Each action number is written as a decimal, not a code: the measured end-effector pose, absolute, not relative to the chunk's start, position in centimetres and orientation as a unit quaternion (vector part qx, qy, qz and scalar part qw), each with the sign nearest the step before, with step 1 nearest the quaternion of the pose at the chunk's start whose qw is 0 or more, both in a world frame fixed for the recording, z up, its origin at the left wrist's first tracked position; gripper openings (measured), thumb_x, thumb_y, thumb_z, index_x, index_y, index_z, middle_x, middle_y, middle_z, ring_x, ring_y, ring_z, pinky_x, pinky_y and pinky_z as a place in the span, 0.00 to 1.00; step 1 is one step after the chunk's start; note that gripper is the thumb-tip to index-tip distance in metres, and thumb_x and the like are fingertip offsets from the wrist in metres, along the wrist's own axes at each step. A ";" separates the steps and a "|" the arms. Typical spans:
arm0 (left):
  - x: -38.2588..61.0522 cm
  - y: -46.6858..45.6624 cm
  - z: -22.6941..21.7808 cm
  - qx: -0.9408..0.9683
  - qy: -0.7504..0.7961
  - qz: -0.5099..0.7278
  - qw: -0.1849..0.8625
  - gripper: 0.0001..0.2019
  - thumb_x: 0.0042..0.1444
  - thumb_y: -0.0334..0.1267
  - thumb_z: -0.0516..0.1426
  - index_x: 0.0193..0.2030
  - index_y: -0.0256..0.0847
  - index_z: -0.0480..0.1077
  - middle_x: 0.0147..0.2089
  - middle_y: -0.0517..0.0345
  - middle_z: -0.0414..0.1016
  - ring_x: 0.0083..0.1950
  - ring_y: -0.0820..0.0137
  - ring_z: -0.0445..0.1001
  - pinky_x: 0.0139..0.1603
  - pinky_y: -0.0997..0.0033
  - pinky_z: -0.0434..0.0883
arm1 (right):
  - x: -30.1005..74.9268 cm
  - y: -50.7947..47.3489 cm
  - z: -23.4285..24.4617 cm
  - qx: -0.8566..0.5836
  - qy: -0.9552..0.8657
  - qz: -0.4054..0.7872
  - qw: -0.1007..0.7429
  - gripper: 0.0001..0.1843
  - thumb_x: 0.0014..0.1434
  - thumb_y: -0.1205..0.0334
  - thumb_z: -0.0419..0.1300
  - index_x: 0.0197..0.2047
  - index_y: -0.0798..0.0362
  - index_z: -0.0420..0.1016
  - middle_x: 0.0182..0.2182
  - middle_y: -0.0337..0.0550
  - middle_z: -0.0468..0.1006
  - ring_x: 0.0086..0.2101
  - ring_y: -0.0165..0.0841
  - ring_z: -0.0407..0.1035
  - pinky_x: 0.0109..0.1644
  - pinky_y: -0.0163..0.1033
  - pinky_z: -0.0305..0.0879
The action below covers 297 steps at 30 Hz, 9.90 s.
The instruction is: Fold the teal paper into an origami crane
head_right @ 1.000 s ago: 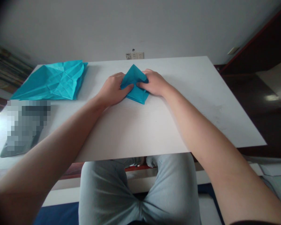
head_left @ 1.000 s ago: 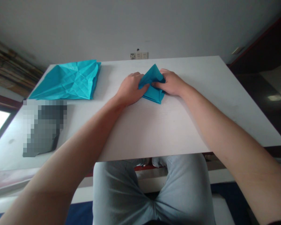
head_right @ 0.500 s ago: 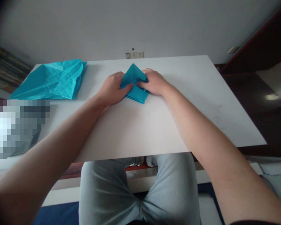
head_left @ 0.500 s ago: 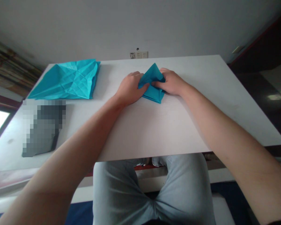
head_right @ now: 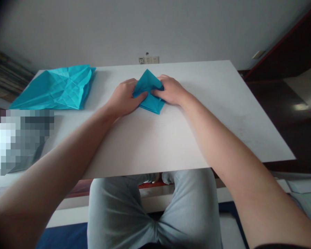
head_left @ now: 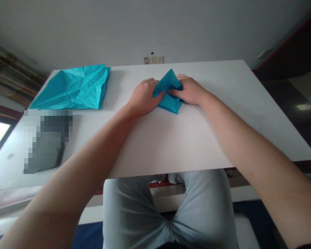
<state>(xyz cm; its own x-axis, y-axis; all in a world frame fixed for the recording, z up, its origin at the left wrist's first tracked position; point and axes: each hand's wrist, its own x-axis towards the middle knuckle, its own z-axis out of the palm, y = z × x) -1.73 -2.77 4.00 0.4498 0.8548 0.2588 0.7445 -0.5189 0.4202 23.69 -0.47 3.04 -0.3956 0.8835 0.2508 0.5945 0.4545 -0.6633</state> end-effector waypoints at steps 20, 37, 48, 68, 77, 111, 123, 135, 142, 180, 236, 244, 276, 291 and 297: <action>-1.8 -2.4 3.4 0.851 0.457 0.235 0.107 0.08 0.79 0.42 0.64 0.53 0.43 0.84 0.57 0.42 0.90 0.64 0.48 0.87 0.70 0.52 0.81 | 24.5 0.9 1.3 -0.431 -0.819 0.211 0.314 0.14 0.67 0.50 0.79 0.39 0.44 0.80 0.47 0.47 0.88 0.53 0.56 0.81 0.70 0.65 0.80; -1.7 -2.6 3.7 0.849 0.473 0.212 0.104 0.09 0.80 0.42 0.63 0.54 0.42 0.84 0.58 0.40 0.89 0.65 0.46 0.87 0.72 0.50 0.80 | 24.5 0.6 1.9 -0.436 -0.811 0.231 0.314 0.14 0.66 0.50 0.81 0.38 0.43 0.82 0.45 0.49 0.88 0.56 0.58 0.81 0.70 0.65 0.79; -1.9 -2.4 3.7 0.849 0.466 0.219 0.120 0.09 0.81 0.41 0.62 0.55 0.43 0.84 0.57 0.41 0.88 0.65 0.47 0.86 0.73 0.51 0.81 | 24.2 0.4 2.1 -0.444 -0.806 0.236 0.311 0.12 0.65 0.53 0.80 0.39 0.44 0.83 0.45 0.48 0.88 0.56 0.56 0.82 0.69 0.64 0.79; -1.6 -2.8 4.3 0.851 0.474 0.198 0.112 0.11 0.72 0.44 0.66 0.55 0.42 0.82 0.58 0.39 0.87 0.66 0.44 0.86 0.72 0.48 0.81 | 24.4 0.5 2.1 -0.438 -0.813 0.231 0.307 0.12 0.64 0.52 0.81 0.39 0.43 0.83 0.43 0.48 0.87 0.55 0.57 0.79 0.68 0.63 0.78; -1.8 -2.6 4.0 0.851 0.466 0.214 0.115 0.10 0.71 0.43 0.68 0.55 0.43 0.83 0.57 0.41 0.88 0.66 0.44 0.86 0.71 0.48 0.82 | 24.5 0.6 2.0 -0.440 -0.812 0.230 0.306 0.12 0.66 0.52 0.80 0.40 0.42 0.82 0.45 0.49 0.88 0.56 0.59 0.79 0.72 0.68 0.78; -1.8 -2.4 3.5 0.854 0.460 0.217 0.105 0.09 0.75 0.45 0.65 0.53 0.44 0.83 0.58 0.40 0.88 0.63 0.45 0.86 0.71 0.46 0.81 | 24.7 1.0 1.5 -0.436 -0.819 0.216 0.303 0.08 0.63 0.58 0.76 0.39 0.43 0.81 0.46 0.48 0.87 0.54 0.55 0.80 0.68 0.62 0.78; -1.5 -2.9 4.2 0.851 0.468 0.207 0.116 0.11 0.74 0.44 0.64 0.54 0.41 0.83 0.61 0.36 0.88 0.65 0.42 0.86 0.72 0.45 0.81 | 24.4 0.7 1.8 -0.447 -0.812 0.224 0.302 0.09 0.61 0.61 0.78 0.38 0.44 0.82 0.45 0.47 0.86 0.56 0.56 0.80 0.68 0.62 0.77; -2.0 -2.1 3.0 0.862 0.446 0.221 0.095 0.13 0.75 0.46 0.64 0.56 0.42 0.84 0.60 0.39 0.89 0.64 0.44 0.86 0.72 0.46 0.82 | 25.0 1.1 1.3 -0.429 -0.824 0.219 0.299 0.08 0.66 0.55 0.77 0.41 0.44 0.83 0.48 0.49 0.88 0.56 0.57 0.80 0.70 0.64 0.77; -2.0 -2.2 3.1 0.861 0.443 0.227 0.104 0.11 0.75 0.44 0.65 0.57 0.43 0.84 0.60 0.41 0.88 0.65 0.45 0.86 0.71 0.48 0.82 | 24.7 0.9 1.5 -0.430 -0.823 0.219 0.300 0.07 0.65 0.57 0.76 0.41 0.45 0.83 0.48 0.48 0.88 0.57 0.56 0.80 0.70 0.63 0.76; -1.8 -2.6 3.5 0.857 0.448 0.227 0.115 0.12 0.73 0.44 0.65 0.58 0.45 0.84 0.60 0.40 0.88 0.68 0.41 0.85 0.74 0.41 0.82 | 24.1 -0.1 2.7 -0.451 -0.811 0.229 0.295 0.12 0.65 0.51 0.81 0.39 0.40 0.82 0.45 0.49 0.89 0.61 0.63 0.80 0.74 0.71 0.77; -1.7 -2.7 3.6 0.851 0.459 0.223 0.124 0.11 0.72 0.44 0.67 0.57 0.46 0.83 0.62 0.40 0.88 0.68 0.41 0.85 0.75 0.41 0.81 | 24.1 0.0 2.6 -0.447 -0.813 0.224 0.298 0.13 0.64 0.45 0.80 0.39 0.39 0.84 0.43 0.48 0.88 0.57 0.60 0.80 0.71 0.69 0.78; -1.8 -2.5 3.4 0.855 0.447 0.235 0.119 0.11 0.73 0.44 0.66 0.57 0.46 0.84 0.58 0.41 0.89 0.68 0.41 0.85 0.74 0.42 0.82 | 24.0 -0.1 2.7 -0.446 -0.813 0.221 0.300 0.11 0.65 0.48 0.80 0.41 0.39 0.85 0.43 0.49 0.88 0.57 0.61 0.80 0.71 0.70 0.78; -1.8 -2.4 3.1 0.858 0.447 0.230 0.106 0.10 0.74 0.42 0.66 0.57 0.43 0.84 0.61 0.40 0.88 0.66 0.43 0.86 0.73 0.43 0.82 | 24.4 0.4 1.9 -0.436 -0.817 0.221 0.307 0.07 0.63 0.61 0.75 0.40 0.46 0.82 0.47 0.47 0.87 0.56 0.54 0.79 0.70 0.61 0.75; -1.7 -2.5 3.4 0.855 0.453 0.222 0.115 0.13 0.72 0.43 0.67 0.59 0.42 0.83 0.62 0.39 0.88 0.68 0.41 0.85 0.74 0.42 0.82 | 24.4 0.3 2.0 -0.449 -0.815 0.215 0.298 0.09 0.65 0.55 0.78 0.41 0.43 0.83 0.46 0.48 0.88 0.59 0.58 0.80 0.72 0.65 0.77; -1.6 -2.6 3.4 0.854 0.455 0.225 0.118 0.13 0.71 0.43 0.67 0.59 0.46 0.84 0.63 0.40 0.88 0.69 0.40 0.85 0.74 0.41 0.82 | 24.2 0.0 2.4 -0.449 -0.813 0.222 0.298 0.10 0.65 0.56 0.79 0.38 0.42 0.82 0.45 0.48 0.88 0.59 0.59 0.80 0.73 0.66 0.77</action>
